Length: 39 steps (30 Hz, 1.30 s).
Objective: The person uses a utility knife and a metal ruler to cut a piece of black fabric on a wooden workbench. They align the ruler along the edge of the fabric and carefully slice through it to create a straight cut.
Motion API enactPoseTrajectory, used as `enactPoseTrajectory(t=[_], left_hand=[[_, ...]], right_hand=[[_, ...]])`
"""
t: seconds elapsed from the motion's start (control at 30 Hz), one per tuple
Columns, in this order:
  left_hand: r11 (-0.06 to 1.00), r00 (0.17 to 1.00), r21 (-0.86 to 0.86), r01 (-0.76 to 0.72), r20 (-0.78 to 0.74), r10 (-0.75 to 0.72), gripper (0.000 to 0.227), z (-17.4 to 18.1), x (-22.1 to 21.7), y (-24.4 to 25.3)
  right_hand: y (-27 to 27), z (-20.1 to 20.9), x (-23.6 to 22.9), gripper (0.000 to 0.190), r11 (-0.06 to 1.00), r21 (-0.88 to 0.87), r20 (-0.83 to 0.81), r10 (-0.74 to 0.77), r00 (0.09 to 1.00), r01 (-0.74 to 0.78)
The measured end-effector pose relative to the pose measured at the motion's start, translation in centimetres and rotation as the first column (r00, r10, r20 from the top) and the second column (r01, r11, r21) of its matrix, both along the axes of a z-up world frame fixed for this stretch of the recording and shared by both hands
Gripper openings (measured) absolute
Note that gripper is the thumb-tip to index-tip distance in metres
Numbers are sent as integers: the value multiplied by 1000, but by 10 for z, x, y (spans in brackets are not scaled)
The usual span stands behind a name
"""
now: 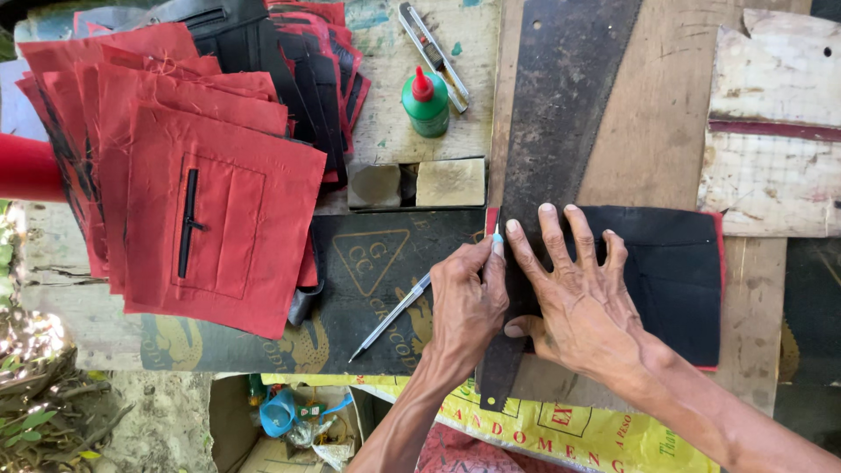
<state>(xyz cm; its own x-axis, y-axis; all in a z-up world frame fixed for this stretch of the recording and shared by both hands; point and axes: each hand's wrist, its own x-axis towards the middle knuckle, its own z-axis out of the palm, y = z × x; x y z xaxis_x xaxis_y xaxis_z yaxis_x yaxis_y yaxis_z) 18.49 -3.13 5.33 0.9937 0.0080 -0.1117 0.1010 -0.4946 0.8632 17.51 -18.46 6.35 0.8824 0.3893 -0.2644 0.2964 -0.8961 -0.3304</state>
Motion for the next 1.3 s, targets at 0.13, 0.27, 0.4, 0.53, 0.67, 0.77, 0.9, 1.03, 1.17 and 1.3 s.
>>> enactPoseTrajectory(t=[0.13,0.27,0.4,0.53,0.67,0.77,0.9,1.03,1.17,1.3], left_hand=[[1000,998,9,14,55,-14,13,0,-4,2],[1000,1000,10,-9,13,8,12,2,-27,5],[1000,1000,18,-20,-11,20,14,8,-50,9],[1000,1000,10,-26,-18,26,14,7,-56,10],[1000,1000,24,0,28,-1,12,2,-57,12],[1000,999,16,-3,38,2,10,2,-62,12],[1000,999,8,-14,-50,14,14,14,-96,20],[997,996,-47,-62,-70,58,21,23,-137,24],[995,992,-57,-80,-105,73,22,22,-156,29],[996,988,-43,-83,-135,76,16,19,-162,30]], right_hand=[[2,1,1,125,999,-34,-13,-6,1000,6],[2,1,-2,126,999,-38,26,16,1000,-15],[3,3,-1,126,999,-48,23,13,1000,-12],[7,6,1,127,988,-141,-24,65,998,-68],[11,6,-1,127,980,-177,0,89,996,-88],[14,9,-1,128,974,-201,-22,100,995,-102],[16,9,0,129,977,-192,-44,84,995,-91],[17,6,0,129,973,-207,-67,92,994,-104],[16,5,-3,128,977,-184,-43,97,994,-103],[16,4,-4,129,981,-169,-20,92,996,-95]])
